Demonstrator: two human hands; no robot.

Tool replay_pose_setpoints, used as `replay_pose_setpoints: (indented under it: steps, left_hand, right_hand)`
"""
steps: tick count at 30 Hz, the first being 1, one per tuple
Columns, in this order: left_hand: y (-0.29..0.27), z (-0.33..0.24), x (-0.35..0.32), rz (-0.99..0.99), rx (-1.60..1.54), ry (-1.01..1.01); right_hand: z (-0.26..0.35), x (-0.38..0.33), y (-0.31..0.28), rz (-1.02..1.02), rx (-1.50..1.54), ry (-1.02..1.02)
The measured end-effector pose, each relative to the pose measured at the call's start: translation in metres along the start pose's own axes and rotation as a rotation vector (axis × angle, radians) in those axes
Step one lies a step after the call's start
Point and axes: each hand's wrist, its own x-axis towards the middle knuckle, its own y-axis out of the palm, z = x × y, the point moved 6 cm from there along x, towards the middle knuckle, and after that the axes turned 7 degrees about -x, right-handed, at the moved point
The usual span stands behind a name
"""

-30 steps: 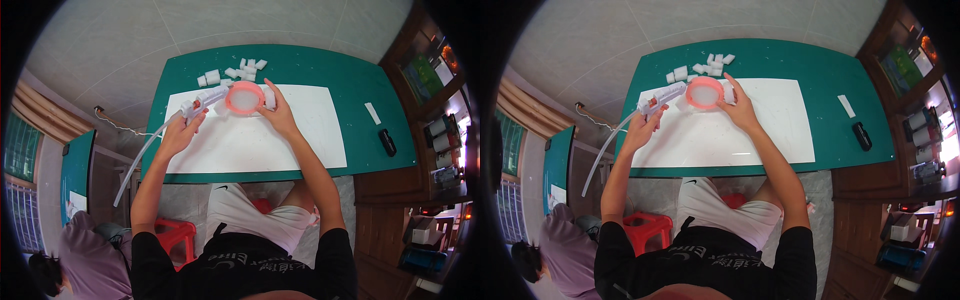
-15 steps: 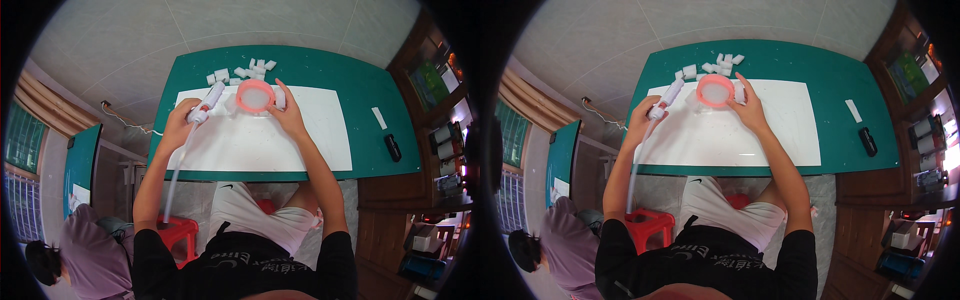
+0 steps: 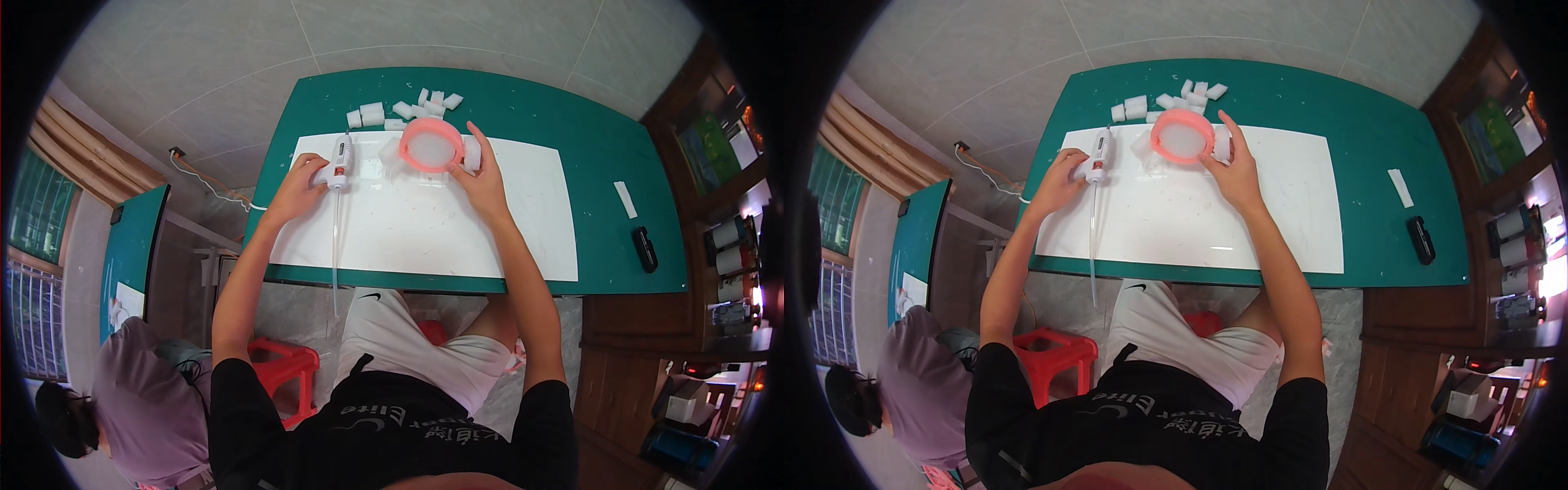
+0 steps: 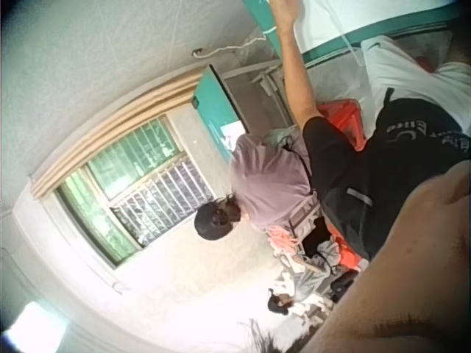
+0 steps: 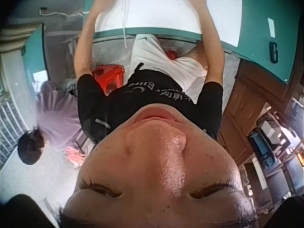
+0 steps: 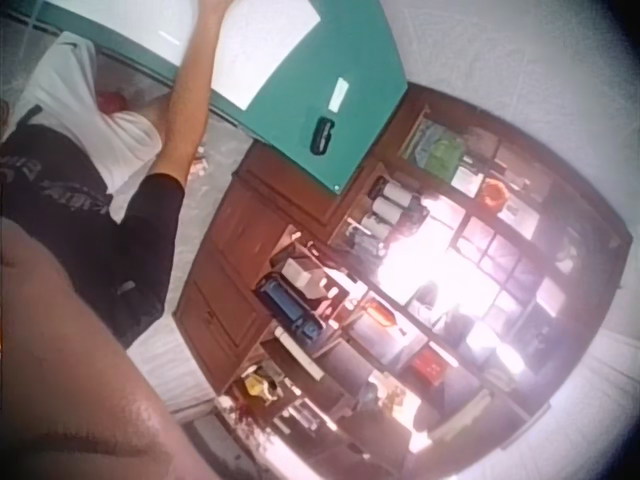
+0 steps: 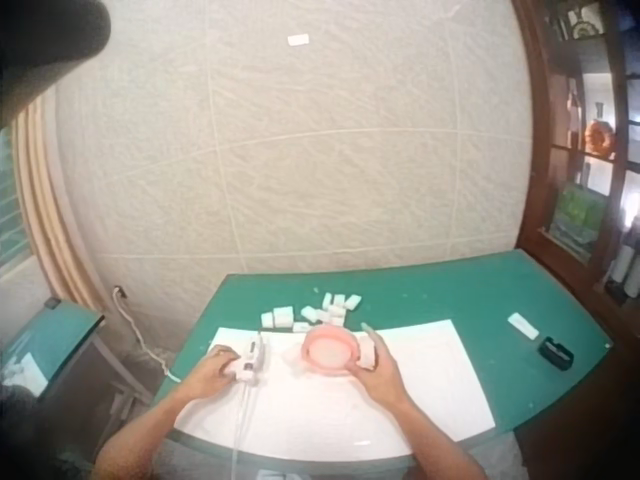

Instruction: Assembling small foam pieces onto a pink ring using a hot glue gun.

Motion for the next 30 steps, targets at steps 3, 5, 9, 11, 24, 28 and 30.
replay_pose_setpoints:
  steps: [3, 5, 9, 11, 24, 28, 30]
  left_hand:
    - [-0.002, 0.012, 0.0, 0.016, 0.03, -0.033]
    - [-0.004, 0.014, 0.002, 0.039, 0.04, -0.047]
    - [-0.011, 0.013, 0.008, 0.201, 0.011, -0.087]
    - [-0.02, 0.019, 0.015, 0.269, 0.008, -0.118]
    - [0.039, 0.03, 0.176, 0.256, 0.365, 0.154]
    - [0.057, 0.041, 0.186, 0.254, 0.386, 0.111]
    - [0.061, 0.037, 0.186, 0.259, 0.42, 0.108]
  right_hand:
    - [0.002, -0.001, -0.001, 0.013, 0.012, 0.033]
    - [0.002, -0.002, -0.001, 0.017, 0.016, 0.062]
    - [0.002, -0.001, -0.002, 0.002, 0.023, 0.042]
    - [0.003, 0.0, -0.001, 0.016, 0.036, 0.053]
    - [-0.007, 0.0, -0.002, -0.022, 0.07, -0.029]
    - [0.0, -0.001, 0.0, 0.009, 0.105, 0.023]
    - [0.004, -0.001, -0.003, 0.016, 0.095, 0.043]
